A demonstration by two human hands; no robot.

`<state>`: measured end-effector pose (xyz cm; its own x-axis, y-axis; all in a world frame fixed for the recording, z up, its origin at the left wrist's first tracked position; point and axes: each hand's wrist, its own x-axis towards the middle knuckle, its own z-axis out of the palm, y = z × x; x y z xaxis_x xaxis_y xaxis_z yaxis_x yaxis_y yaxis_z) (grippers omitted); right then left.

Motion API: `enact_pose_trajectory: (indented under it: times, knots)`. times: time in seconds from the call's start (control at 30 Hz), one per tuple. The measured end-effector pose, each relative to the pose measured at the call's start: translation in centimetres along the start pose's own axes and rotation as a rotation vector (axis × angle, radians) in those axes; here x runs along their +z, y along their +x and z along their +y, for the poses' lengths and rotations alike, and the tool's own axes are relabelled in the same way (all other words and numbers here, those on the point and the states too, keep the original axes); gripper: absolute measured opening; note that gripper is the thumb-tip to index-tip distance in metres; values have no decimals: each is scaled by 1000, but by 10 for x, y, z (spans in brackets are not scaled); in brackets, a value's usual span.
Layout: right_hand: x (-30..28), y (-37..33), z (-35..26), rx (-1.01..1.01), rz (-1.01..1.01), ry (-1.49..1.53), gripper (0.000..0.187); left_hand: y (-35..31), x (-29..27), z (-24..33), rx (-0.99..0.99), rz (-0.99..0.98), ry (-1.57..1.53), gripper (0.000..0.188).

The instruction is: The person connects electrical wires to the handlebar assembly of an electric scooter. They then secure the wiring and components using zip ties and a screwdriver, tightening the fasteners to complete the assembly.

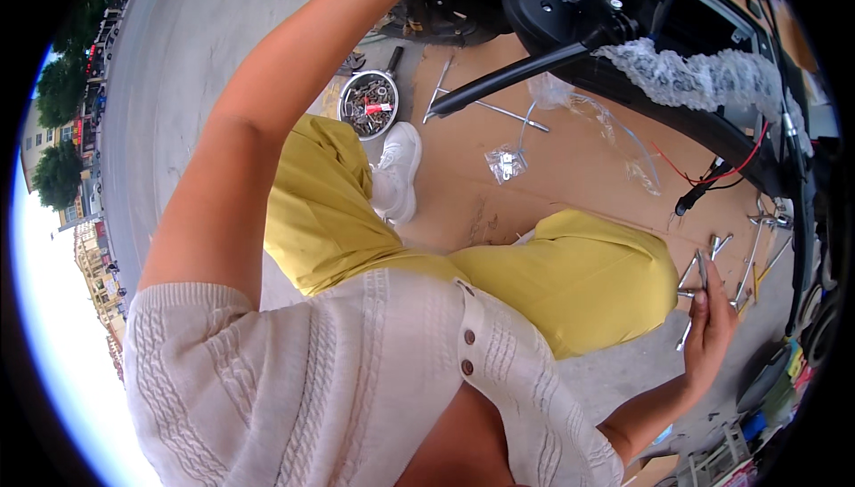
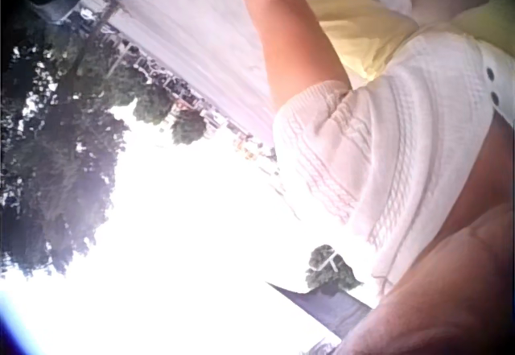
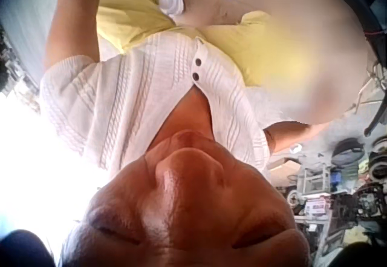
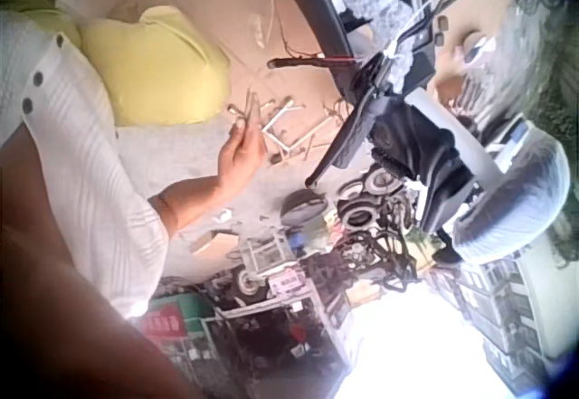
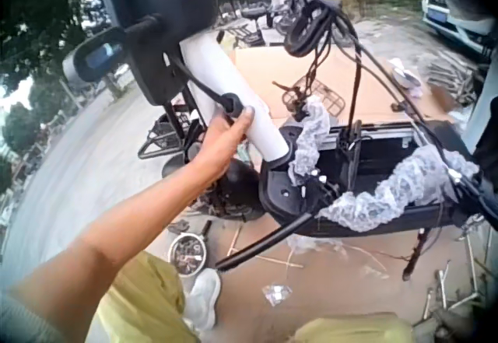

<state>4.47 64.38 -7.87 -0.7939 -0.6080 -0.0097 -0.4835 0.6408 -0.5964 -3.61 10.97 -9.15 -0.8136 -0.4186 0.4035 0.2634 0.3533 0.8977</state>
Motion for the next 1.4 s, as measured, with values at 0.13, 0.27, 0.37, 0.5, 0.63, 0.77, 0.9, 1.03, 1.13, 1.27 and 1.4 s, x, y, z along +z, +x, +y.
enact_pose_trajectory:
  times: [0.13, 0.27, 0.37, 0.5, 0.63, 0.77, 0.9, 1.03, 1.13, 1.27, 1.4]
  knots:
    - [8, 66, -81, -234, -82, -141, 47, 1, 2, -1, 81, -16, -78, 49]
    - [41, 126, -138, -476, -13, 58, 44, 1, 0, 0, 127, -23, -57, 42]
    - [62, 164, -171, -332, -79, 453, 35, -1, 9, -1, 135, -16, -88, 38]
    - [68, 217, -193, -321, -187, 457, 35, -3, -3, 4, -1, -1, -20, 40]
    - [86, 258, -200, -342, 32, 585, 33, -2, 1, 12, -26, 3, 8, 42]
    - [90, 283, -199, -313, 130, 500, 30, -6, 0, 26, -212, -56, 5, 44]
    - [98, 292, -189, -264, 139, 575, 34, -13, -4, 18, -130, -38, 65, 43]
    - [104, 298, -188, -333, 142, 387, 51, -16, -6, 12, -17, -66, 232, 48]
    - [107, 298, -185, -400, 190, 294, 58, -17, -5, 12, -25, -50, 256, 47]
    - [110, 301, -181, -433, 214, 347, 52, -17, -8, -1, -41, 12, 243, 44]
    - [105, 300, -180, -438, 192, 408, 53, -15, -9, -1, -46, -9, 173, 44]
